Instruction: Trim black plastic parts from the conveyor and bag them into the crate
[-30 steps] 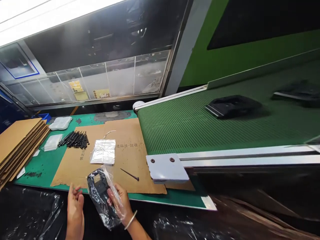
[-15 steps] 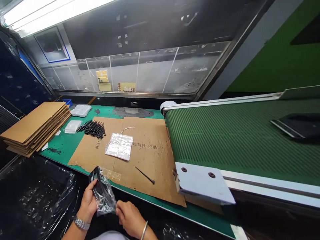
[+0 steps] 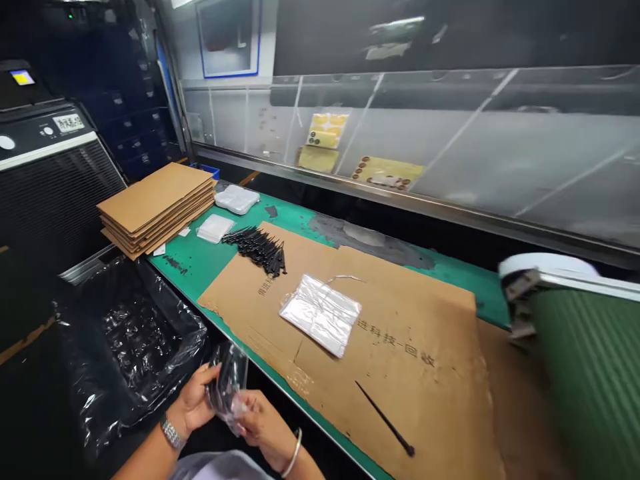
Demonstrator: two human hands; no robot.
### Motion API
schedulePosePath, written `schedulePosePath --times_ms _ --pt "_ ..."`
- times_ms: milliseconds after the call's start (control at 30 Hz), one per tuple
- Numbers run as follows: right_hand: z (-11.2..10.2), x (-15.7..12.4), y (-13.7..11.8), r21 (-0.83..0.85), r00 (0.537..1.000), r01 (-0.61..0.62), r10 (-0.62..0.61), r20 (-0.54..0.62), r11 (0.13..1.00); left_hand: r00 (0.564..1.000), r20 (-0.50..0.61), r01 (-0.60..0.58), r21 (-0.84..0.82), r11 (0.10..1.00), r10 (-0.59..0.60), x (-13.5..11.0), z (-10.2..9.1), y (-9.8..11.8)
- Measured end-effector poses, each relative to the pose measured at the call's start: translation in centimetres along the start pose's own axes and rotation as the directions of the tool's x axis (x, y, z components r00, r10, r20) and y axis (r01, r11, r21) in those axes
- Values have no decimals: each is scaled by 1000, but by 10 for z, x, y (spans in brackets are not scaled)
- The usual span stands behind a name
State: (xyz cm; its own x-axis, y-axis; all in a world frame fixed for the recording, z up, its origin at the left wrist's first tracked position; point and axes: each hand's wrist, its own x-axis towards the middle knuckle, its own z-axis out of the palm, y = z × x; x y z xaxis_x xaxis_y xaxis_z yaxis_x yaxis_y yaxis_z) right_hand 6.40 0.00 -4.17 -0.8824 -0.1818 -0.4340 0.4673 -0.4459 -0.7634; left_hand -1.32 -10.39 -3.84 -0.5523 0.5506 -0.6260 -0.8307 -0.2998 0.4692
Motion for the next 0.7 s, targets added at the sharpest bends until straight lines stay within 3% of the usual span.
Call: schedulePosePath --times_ms 67,167,267,333,400,467,600,667,700 --pt "8 15 -5 18 984 -176 176 23 984 991 95 90 78 993 -97 -4 -23 16" --pt "23 46 -2 60 962 -236 242 -127 970 991 123 17 224 974 -46 -10 -52 35" --pt "34 80 -2 178 960 -197 227 -163 964 990 34 -138 294 946 134 -7 -80 53" --pt "36 99 -11 321 965 -187 234 -115 929 965 -126 -183 311 932 232 3 -105 64" --pt "33 114 -22 385 966 -174 234 -114 906 876 -374 -155 377 913 304 17 -136 76" --pt "28 125 -30 321 957 -158 225 -182 934 710 -609 -50 459 887 355 37 -171 87" --pt "16 133 -19 107 902 -179 207 -379 978 487 -806 178 468 865 336 83 -237 97" --pt "12 131 -5 75 868 -205 217 -447 976 414 -852 291 458 840 321 107 -259 91" --pt "11 128 2 80 851 -220 231 -471 972 400 -861 335 456 824 314 118 -266 86"
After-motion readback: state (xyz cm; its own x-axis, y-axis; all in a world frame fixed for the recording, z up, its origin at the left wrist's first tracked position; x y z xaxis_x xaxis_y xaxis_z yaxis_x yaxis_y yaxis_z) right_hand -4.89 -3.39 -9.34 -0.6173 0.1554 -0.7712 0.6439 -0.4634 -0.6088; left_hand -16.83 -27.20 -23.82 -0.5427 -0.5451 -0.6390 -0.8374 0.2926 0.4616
